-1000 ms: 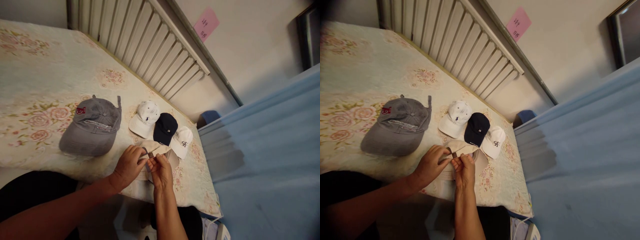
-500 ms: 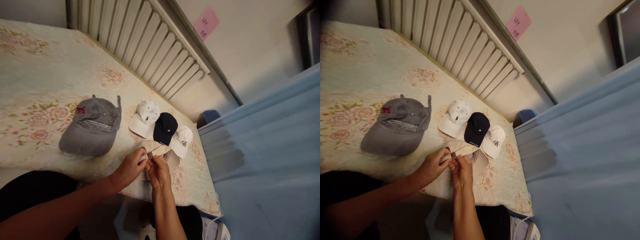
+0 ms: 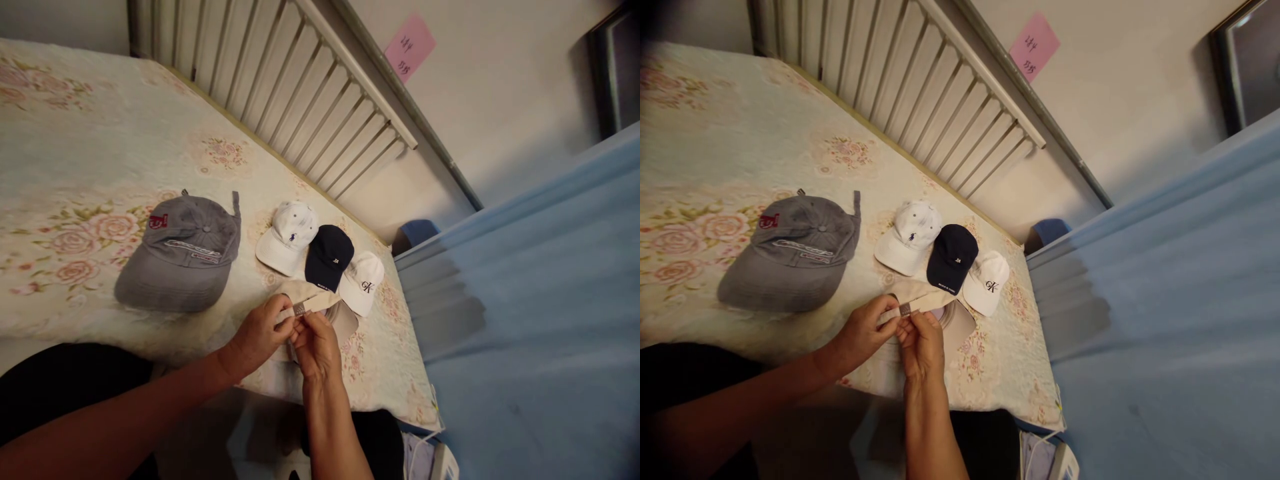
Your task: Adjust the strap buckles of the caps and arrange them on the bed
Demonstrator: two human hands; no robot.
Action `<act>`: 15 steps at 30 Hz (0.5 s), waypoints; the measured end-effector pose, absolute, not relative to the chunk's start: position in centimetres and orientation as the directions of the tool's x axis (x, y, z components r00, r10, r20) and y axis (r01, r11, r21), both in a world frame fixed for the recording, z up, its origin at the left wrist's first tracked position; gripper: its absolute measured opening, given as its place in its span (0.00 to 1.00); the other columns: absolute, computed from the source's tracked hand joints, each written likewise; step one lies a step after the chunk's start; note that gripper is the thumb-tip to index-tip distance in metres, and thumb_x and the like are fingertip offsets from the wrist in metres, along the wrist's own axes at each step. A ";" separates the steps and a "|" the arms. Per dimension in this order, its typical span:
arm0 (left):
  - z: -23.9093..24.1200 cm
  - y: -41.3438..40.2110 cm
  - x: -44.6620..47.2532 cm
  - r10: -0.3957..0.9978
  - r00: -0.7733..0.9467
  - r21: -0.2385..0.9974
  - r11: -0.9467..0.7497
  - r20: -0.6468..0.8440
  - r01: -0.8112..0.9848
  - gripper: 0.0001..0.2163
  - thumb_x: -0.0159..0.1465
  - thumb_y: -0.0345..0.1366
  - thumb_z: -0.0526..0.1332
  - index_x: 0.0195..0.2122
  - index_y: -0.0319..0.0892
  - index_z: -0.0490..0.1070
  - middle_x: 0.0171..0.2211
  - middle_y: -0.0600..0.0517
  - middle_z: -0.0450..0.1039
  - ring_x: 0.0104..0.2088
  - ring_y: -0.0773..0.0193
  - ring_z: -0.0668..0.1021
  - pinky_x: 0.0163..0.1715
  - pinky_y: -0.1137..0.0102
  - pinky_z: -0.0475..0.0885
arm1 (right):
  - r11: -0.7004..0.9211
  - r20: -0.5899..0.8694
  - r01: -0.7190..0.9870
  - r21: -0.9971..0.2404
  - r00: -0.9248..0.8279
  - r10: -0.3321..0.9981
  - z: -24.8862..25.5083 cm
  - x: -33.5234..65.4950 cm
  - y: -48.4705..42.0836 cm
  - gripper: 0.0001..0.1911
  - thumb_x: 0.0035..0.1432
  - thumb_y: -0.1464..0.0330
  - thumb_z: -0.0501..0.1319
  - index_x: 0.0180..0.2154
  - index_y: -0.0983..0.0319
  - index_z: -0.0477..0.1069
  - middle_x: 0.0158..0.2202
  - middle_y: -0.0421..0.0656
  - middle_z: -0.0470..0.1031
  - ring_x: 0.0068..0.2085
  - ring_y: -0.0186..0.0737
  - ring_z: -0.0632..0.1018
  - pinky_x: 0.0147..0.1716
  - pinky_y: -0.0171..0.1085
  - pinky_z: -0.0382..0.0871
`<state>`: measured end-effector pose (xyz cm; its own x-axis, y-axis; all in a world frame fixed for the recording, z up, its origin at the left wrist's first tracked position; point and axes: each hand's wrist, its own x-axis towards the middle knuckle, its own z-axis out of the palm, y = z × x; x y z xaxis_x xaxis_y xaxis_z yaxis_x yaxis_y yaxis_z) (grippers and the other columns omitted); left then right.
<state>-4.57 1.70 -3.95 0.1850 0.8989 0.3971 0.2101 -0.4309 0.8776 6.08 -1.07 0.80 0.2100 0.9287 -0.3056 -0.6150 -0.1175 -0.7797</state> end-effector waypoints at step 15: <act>-3.8 2.1 -4.7 0.884 0.229 0.872 -0.451 0.407 0.192 0.04 0.58 0.29 0.54 0.34 0.42 0.65 0.30 0.55 0.69 0.32 0.65 0.74 0.34 0.71 0.68 | -0.142 -0.302 -0.552 -0.822 0.210 0.930 1.0 6.6 -1.0 0.07 0.43 0.73 0.68 0.26 0.64 0.71 0.22 0.39 0.77 0.23 0.30 0.76 0.26 0.29 0.71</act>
<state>-4.71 2.10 -3.80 0.2294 0.8842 0.4069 0.1922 -0.4510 0.8716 6.62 -1.02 0.97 0.2096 0.9301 -0.3017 -0.5518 -0.1422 -0.8218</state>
